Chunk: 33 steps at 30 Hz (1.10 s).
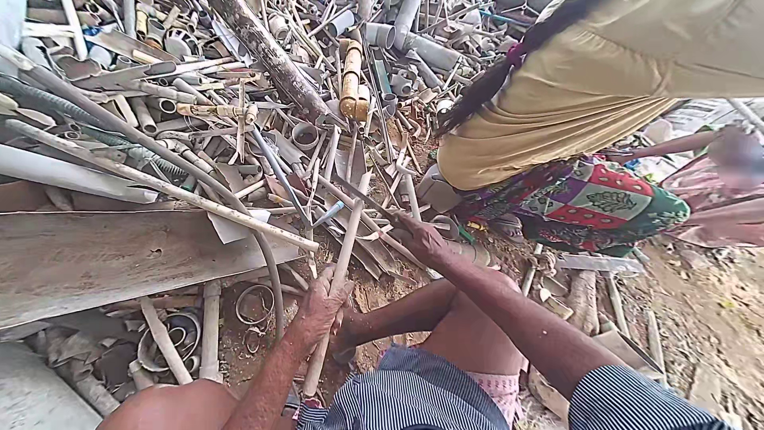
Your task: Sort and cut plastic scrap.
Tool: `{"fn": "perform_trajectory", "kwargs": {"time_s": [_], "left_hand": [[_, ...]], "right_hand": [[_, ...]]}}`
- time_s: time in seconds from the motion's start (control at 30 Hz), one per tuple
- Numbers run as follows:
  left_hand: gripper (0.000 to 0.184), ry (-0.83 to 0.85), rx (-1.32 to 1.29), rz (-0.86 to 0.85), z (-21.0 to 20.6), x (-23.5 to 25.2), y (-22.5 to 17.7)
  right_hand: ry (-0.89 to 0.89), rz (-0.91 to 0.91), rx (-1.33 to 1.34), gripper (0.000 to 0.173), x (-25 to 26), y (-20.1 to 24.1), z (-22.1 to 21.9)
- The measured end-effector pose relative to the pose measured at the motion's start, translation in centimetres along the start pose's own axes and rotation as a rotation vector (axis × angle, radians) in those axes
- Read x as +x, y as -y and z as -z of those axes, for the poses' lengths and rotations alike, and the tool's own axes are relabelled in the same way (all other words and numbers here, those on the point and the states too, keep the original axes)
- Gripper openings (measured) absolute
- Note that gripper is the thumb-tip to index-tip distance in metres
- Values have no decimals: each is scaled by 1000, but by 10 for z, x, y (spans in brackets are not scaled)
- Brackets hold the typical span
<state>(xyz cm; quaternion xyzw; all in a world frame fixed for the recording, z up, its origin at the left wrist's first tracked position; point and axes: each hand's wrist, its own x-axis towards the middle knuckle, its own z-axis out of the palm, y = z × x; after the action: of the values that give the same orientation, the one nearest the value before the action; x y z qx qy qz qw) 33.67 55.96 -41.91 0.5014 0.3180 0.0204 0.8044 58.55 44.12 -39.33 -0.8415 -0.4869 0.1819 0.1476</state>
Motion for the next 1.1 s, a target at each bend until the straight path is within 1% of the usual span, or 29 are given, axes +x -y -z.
{"fn": "perform_trajectory", "kwargs": {"time_s": [0.03, 0.07, 0.1, 0.13, 0.23, 0.27, 0.3, 0.37, 0.43, 0.5, 0.53, 0.6, 0.67, 0.77, 0.8, 0.83, 0.87, 0.9, 0.97, 1.03, 1.07, 1.1], "left_hand": [[27, -4, 11, 5, -3, 2, 0], [33, -14, 29, 5, -4, 3, -1], [39, -30, 46, -3, -3, 4, -3], [44, -50, 51, -9, -1, 4, -3], [47, -124, 98, -13, 4, 6, -2], [43, -154, 129, -17, 5, 6, -1], [32, -185, 163, -24, 6, 6, -1], [31, -177, 183, -45, 9, 6, 0], [43, -107, 133, -34, 7, 5, 2], [51, -46, 87, 19, 3, 5, 1], [53, -36, 113, 31, 2, 6, 3], [54, -55, 204, 9, 4, 10, 7], [50, -92, 253, -19, 8, 12, 9], [37, -128, 340, -50, 13, 13, 12], [32, -137, 385, -46, 13, 12, 12], [32, -138, 418, -46, 13, 11, 9], [31, -131, 428, -60, 12, 10, 7], [33, -112, 421, -70, 12, 9, 6], [31, -96, 362, -87, 8, 8, 8], [34, -99, 323, -119, 6, 8, 9], [36, -100, 324, -149, 6, 7, 8], [37, -110, 329, -183, 7, 5, 6]], "right_hand": [[-6, -112, -13, 43, 19, -8, 16], [-17, -163, -19, 42, 31, -11, 25], [-17, -154, -14, 44, 35, -6, 27], [13, -111, -10, 45, 30, 4, 20], [212, 83, 60, 46, -19, 39, -22], [268, 140, 110, 46, -35, 48, -33], [306, 186, 140, 45, -44, 53, -39], [269, 223, 145, 44, -37, 47, -34], [162, 95, 144, 47, -8, 22, -17], [79, -78, 92, 44, 29, -2, 8], [54, -140, 72, 43, 43, -10, 16], [26, -173, 49, 42, 50, -8, 18], [90, -95, 40, 45, 28, 10, 2], [214, 163, 83, 44, -30, 38, -36], [256, 215, 108, 42, -43, 45, -43], [281, 233, 119, 42, -48, 46, -43], [261, 241, 104, 42, -44, 42, -38], [201, 219, 86, 43, -34, 34, -28], [56, 37, 96, 45, 1, 10, -2], [-43, -154, 63, 45, 40, -14, 29], [-57, -203, 32, 44, 51, -17, 40], [-44, -215, 2, 43, 55, -15, 43]]}}
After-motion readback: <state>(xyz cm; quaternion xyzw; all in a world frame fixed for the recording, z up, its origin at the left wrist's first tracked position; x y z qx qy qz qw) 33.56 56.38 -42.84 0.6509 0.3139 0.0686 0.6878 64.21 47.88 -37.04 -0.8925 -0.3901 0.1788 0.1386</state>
